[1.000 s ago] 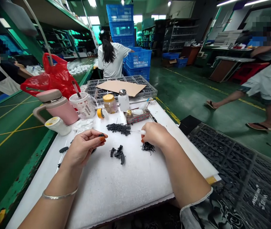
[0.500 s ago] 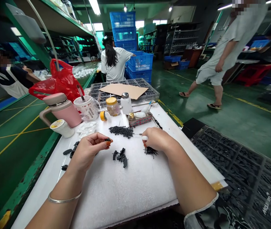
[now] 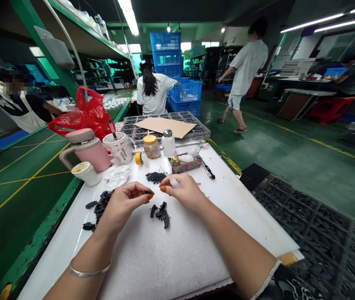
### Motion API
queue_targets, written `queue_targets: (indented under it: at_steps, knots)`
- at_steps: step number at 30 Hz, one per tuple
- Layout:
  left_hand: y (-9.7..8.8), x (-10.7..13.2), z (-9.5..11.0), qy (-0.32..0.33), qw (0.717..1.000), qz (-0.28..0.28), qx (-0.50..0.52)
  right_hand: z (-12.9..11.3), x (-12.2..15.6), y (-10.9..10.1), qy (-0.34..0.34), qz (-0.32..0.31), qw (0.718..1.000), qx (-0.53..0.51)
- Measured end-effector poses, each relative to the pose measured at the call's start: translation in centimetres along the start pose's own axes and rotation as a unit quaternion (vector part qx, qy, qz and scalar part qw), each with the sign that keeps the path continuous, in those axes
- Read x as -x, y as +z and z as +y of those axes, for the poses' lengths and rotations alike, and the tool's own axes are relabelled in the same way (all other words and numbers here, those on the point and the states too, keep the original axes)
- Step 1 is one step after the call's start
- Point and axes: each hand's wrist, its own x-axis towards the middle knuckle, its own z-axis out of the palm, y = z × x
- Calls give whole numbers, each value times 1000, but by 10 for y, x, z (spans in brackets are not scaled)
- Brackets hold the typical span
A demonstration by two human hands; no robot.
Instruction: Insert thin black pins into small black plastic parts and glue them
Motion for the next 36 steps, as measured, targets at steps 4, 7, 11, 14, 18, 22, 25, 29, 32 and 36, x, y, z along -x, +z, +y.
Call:
queue_targets:
  at_steps: [4, 7, 11, 14, 18, 22, 25, 29, 32, 36]
  knots:
    - [5, 1, -1, 53, 999, 7, -11, -2, 2, 15, 23, -47, 984, -171]
    - [10, 2, -1, 51, 998, 29, -39, -3, 3, 21, 35, -38, 976, -211]
    - [15, 0, -2, 36, 999, 38, 6, -4, 1, 23, 59, -5, 972, -225]
    - [14, -2, -2, 19, 998, 22, 62, -2, -1, 22, 67, 28, 971, -227]
    - [2, -2, -1, 13, 993, 71, 88, 5, -3, 14, 47, 54, 971, -226]
    - [-13, -3, 3, 29, 978, 166, 121, 5, -3, 3, 37, 89, 968, -229]
    - [-17, -7, 9, 30, 976, 183, 116, 1, -2, -3, 26, 113, 961, -253]
    - [-10, -26, 13, 11, 989, 83, -120, -1, -3, -4, 22, 101, 960, -260]
    - [-4, -45, 8, 55, 888, 15, -456, 1, -4, -1, 11, 87, 966, -244]
    - [2, -62, -6, 59, 802, 0, -595, 5, -5, 1, 4, 91, 972, -216]
